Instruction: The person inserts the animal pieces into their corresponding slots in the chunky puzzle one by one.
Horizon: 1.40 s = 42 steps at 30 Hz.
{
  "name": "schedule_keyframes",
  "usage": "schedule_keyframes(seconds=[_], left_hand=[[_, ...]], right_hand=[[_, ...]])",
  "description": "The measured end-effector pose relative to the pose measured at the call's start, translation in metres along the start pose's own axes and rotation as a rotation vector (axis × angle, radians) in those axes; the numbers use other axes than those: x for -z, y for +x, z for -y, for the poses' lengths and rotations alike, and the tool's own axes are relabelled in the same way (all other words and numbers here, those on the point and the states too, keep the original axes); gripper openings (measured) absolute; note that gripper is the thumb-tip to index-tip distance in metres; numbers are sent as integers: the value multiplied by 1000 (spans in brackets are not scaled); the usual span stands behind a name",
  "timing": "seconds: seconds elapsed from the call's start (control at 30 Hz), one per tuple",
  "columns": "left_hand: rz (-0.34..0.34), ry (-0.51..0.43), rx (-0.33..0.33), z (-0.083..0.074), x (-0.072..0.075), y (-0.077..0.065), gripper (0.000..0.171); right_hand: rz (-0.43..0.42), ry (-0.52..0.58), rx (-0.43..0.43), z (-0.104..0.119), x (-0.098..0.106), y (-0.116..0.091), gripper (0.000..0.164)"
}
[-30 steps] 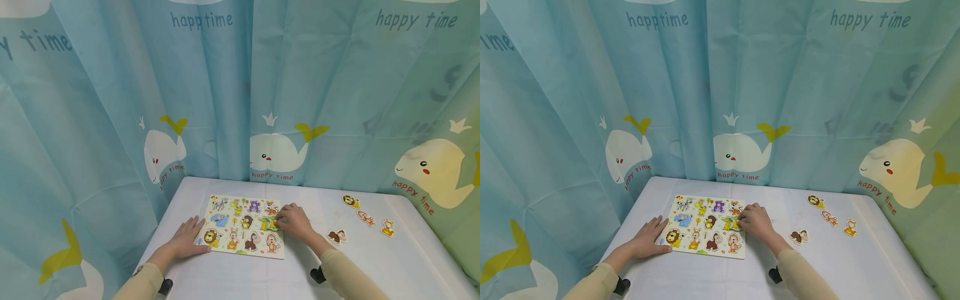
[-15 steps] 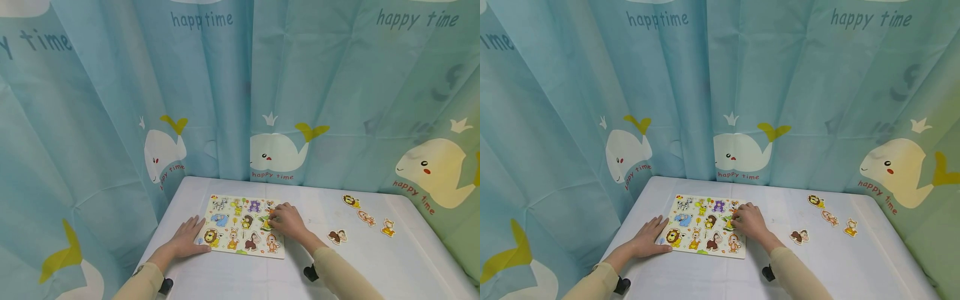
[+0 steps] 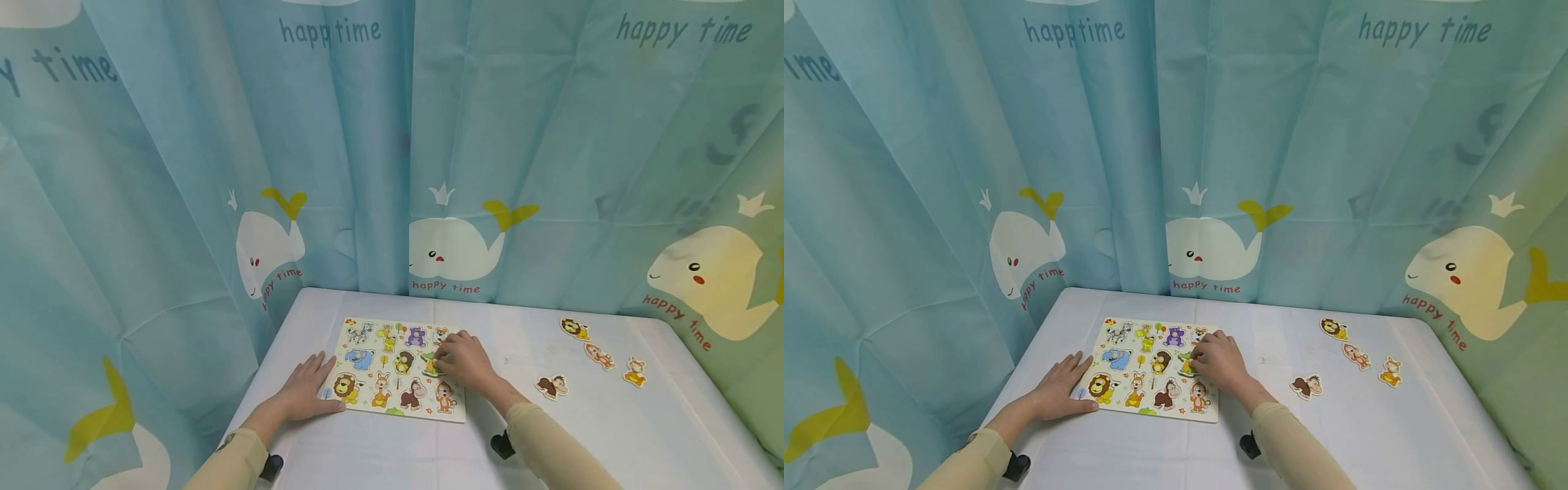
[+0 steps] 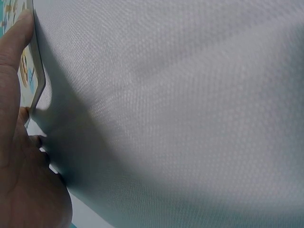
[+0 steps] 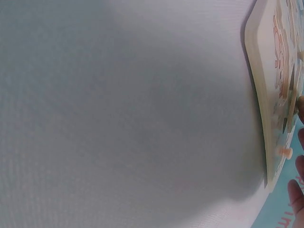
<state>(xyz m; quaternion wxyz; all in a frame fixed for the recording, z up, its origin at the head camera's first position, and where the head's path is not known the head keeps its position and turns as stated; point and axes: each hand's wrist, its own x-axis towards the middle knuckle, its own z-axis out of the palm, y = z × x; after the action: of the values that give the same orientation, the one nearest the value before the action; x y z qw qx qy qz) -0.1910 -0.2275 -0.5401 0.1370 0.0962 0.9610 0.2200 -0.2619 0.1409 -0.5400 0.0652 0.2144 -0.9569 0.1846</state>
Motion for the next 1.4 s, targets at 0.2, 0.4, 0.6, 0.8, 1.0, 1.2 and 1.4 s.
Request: schedule_keyframes(seconds=[0.2,0.4,0.6,0.8,1.0,1.2,1.4], left_hand=[[0,-5,-1,-1,1,-1,107],[-6,-1,-6,-2,2,-1,107],[-7,6,-4,-2,2,0,107],[-7,-7,1,-2,1,-1,107],[-5,-8,2,-2,1,-1,107],[-9,-6,-1,-1,0,0,107],[-7,-5,4,-1,0,-1,107]], right_hand=[[1,-5,13,2,0,0,7],[-13,-18,40,0,-2,0,7],[-17,-11,40,-1,-3,0,8],[-18,-1,35,-2,-3,0,8],[-5,-4,18,-1,-4,0,8],[-6,1,16,-1,-4,0,8],[-12,2,23,-2,-5,-1,9]])
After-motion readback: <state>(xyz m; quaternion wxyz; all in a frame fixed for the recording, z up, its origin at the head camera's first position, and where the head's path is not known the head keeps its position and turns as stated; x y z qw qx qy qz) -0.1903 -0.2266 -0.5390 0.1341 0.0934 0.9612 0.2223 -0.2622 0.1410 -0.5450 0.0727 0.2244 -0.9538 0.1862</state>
